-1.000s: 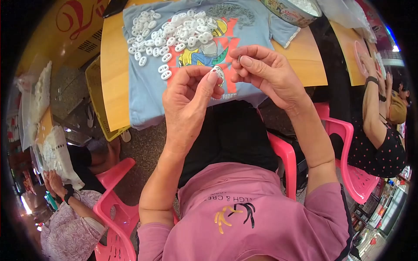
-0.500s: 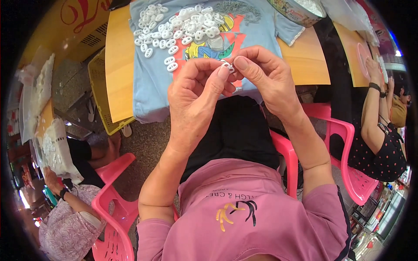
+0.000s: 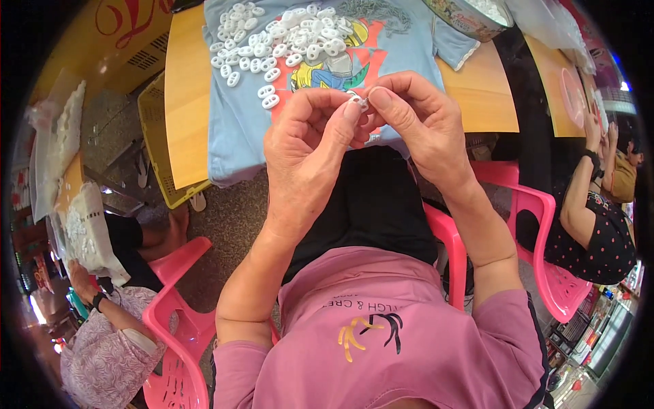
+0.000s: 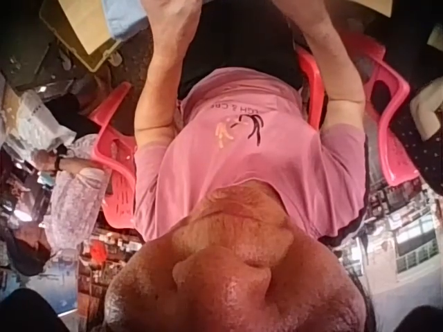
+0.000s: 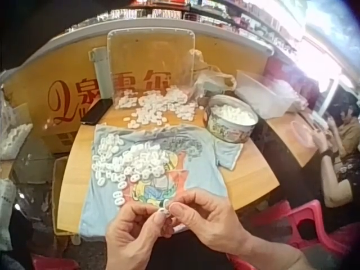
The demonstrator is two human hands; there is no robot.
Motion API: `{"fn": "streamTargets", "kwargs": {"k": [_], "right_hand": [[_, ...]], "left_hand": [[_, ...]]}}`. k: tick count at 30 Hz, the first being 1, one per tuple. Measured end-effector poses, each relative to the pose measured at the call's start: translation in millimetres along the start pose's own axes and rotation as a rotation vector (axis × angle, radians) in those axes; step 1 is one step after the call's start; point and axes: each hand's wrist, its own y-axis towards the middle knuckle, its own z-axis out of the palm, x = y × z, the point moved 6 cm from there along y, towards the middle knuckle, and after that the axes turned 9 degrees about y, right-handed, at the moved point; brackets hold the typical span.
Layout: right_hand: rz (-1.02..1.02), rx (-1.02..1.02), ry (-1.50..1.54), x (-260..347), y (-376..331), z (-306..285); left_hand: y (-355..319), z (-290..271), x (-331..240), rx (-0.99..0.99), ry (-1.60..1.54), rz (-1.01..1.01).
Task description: Manually picking up, inspecting, and assembling small white plastic two-hole toggles on a cloth-covered workbench.
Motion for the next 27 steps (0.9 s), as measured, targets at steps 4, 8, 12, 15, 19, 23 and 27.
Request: {"fn": "streamTargets", "kwargs": {"k": [4,8,12,15,19,23,27], "right_hand": [[0.025,-0.023,0.018,-3,0,0],[-0.036,-0.064,0.008,-3,0,-1],[-0.023,-0.032,-0.089,-2,-3,0],[-0.075,-0.05,-0.153,-4,-3,-1],[-0.082,-0.05,-0.156,-8,-3,4],[-0.016,-0.102,-0.172,-12,-1,0],[-0.035,0.002,-0.313,-4,3,-8]], "left_hand": [[0,0,1,0.004,-0.005,-0.004],[0,0,2,-0.006,0.015,-0.005],[-1,-1,1,0.005,0.042,-0.016],[-1,0,3,-0.001,0.051,-0.013],[-1,-1,10,-0.047,0.065,0.001],[6,-2,14,-0.048,0.045,-0.049],[9,-4,13,0.065,0.028,-0.135]]}}
